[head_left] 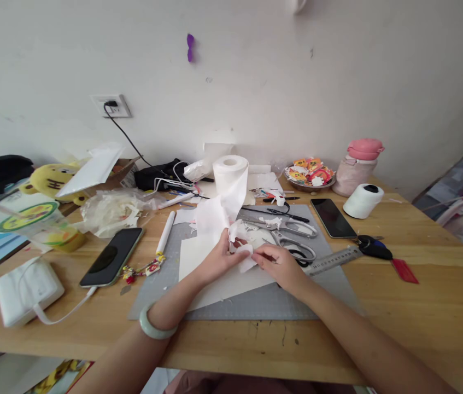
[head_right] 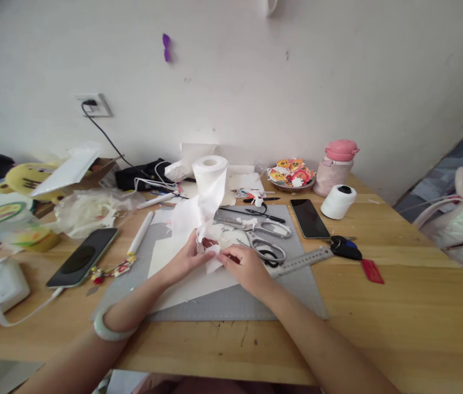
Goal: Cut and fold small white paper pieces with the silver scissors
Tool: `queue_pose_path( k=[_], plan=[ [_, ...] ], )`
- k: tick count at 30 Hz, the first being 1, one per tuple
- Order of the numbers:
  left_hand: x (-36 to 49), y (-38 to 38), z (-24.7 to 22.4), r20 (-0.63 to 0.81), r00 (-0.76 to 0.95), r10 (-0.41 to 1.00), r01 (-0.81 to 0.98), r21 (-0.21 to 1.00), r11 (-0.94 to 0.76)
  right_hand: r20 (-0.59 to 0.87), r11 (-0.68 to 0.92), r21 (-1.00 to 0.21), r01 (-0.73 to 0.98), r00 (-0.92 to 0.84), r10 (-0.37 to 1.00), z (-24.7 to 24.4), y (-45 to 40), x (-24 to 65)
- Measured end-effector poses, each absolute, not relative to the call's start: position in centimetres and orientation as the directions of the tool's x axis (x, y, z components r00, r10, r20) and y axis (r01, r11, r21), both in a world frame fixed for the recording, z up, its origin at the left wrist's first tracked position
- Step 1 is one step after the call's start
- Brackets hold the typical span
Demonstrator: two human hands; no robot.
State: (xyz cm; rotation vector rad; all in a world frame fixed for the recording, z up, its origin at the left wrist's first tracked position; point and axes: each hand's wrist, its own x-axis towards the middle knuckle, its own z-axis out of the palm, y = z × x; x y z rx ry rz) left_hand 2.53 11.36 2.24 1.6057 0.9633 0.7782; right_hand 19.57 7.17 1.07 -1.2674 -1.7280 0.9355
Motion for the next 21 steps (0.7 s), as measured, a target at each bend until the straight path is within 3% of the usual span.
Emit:
queue_pose_path(
  k=[5, 10, 16, 21],
  plan=[
    [2.5, 12.0, 2.1, -0.052, 0.307, 0.95, 0.035, 0.998, 0.043, 0.039, 0.141, -0.913, 0.382, -0.264, 0.964, 0.9, 6.9, 19.6],
    [2.4, 12.1, 2.1, -0.067, 0.396, 0.916, -0.143, 0.981, 0.133, 0.087, 0.145, -0.92, 0.363, -0.172, 0.981, 0.6, 7.1, 19.6],
    [2.3, 11.4, 2.6, -0.055, 0.652, 0.757, -0.05, 0.992, 0.115, -0.021, -0.007, -0.988, 0.156, -0.088, 0.996, 0.9, 7.5, 19.6],
    [2.6, 11.2, 2.3, -0.063, 0.638, 0.768, -0.022, 0.995, 0.101, -0.027, 0.002, -0.977, 0.213, -0.133, 0.991, 1.8, 7.1, 19.6]
  ],
)
